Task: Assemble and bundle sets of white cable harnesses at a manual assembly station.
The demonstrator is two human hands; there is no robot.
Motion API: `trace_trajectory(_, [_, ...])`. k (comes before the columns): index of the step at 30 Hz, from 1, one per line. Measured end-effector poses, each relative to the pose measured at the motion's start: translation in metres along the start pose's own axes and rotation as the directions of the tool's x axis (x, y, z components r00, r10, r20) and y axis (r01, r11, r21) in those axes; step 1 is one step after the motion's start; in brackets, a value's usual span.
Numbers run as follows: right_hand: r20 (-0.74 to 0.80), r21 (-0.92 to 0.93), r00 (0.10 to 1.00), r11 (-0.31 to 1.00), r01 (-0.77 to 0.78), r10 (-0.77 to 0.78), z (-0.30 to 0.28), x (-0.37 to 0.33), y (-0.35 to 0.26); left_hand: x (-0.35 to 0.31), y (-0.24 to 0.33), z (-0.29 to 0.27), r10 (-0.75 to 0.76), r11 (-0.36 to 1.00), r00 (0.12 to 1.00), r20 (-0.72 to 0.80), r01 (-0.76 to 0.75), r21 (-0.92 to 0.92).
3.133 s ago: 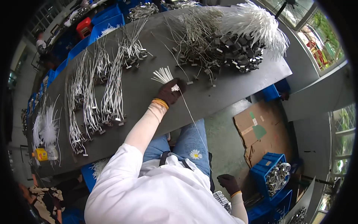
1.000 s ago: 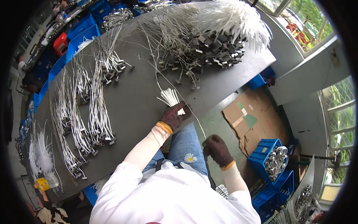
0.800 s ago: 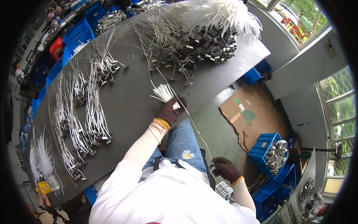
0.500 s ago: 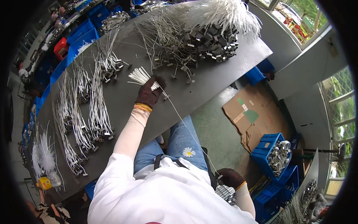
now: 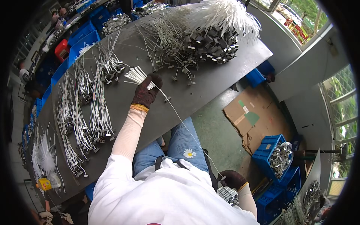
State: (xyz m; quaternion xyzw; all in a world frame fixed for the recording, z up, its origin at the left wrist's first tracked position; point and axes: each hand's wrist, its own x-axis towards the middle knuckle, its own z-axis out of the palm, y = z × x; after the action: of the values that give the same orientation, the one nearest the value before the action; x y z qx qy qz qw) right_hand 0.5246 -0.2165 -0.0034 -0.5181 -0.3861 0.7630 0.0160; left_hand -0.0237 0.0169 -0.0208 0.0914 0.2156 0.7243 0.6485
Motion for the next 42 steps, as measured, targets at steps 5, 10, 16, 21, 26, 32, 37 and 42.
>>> trace_trajectory(5, [-0.007, 0.04, 1.0, 0.999, -0.028, 0.029, 0.007, -0.002, -0.024, -0.015, -0.002, 0.023, -0.009, 0.995, 0.997, -0.078, 0.017, 0.097])
trace_trajectory(10, [-0.021, 0.032, 1.0, 0.999, -0.006, 0.007, -0.002, 0.003, -0.011, -0.014, 0.006, 0.026, -0.006, 0.999, 0.997, -0.074, 0.008, 0.031])
trace_trajectory(16, [-0.016, 0.152, 1.0, 0.988, 0.012, -0.009, 0.005, 0.001, -0.016, -0.02, 0.009, 0.032, 0.028, 0.994, 0.992, -0.121, -0.016, 0.105])
trace_trajectory(21, [0.041, -0.002, 0.999, 1.0, -0.024, 0.024, 0.004, 0.011, -0.025, -0.041, 0.003, 0.053, -0.095, 0.953, 0.985, -0.146, 0.133, 0.272])
trace_trajectory(26, [0.273, 0.264, 0.962, 0.962, -0.063, -0.012, 0.015, 0.075, -0.067, -0.076, -0.005, 0.064, -0.459, 0.848, 0.885, -0.08, 0.464, 0.257])
trace_trajectory(32, [0.241, 0.132, 0.931, 0.96, 0.248, -0.274, 0.086, 0.148, -0.209, -0.136, -0.044, 0.041, -0.285, 0.907, 0.95, -0.125, 0.309, 0.286])
trace_trajectory(37, [0.251, -0.391, 0.586, 0.473, 0.79, -0.771, 0.128, 0.198, -0.243, -0.151, -0.066, 0.04, -0.115, 0.811, 0.953, -0.28, 0.253, 0.528])
trace_trajectory(42, [0.018, 0.115, 0.864, 0.859, 0.499, -0.504, 0.153, 0.207, -0.246, -0.138, -0.031, 0.043, -0.113, 0.878, 0.966, -0.234, 0.207, 0.431])
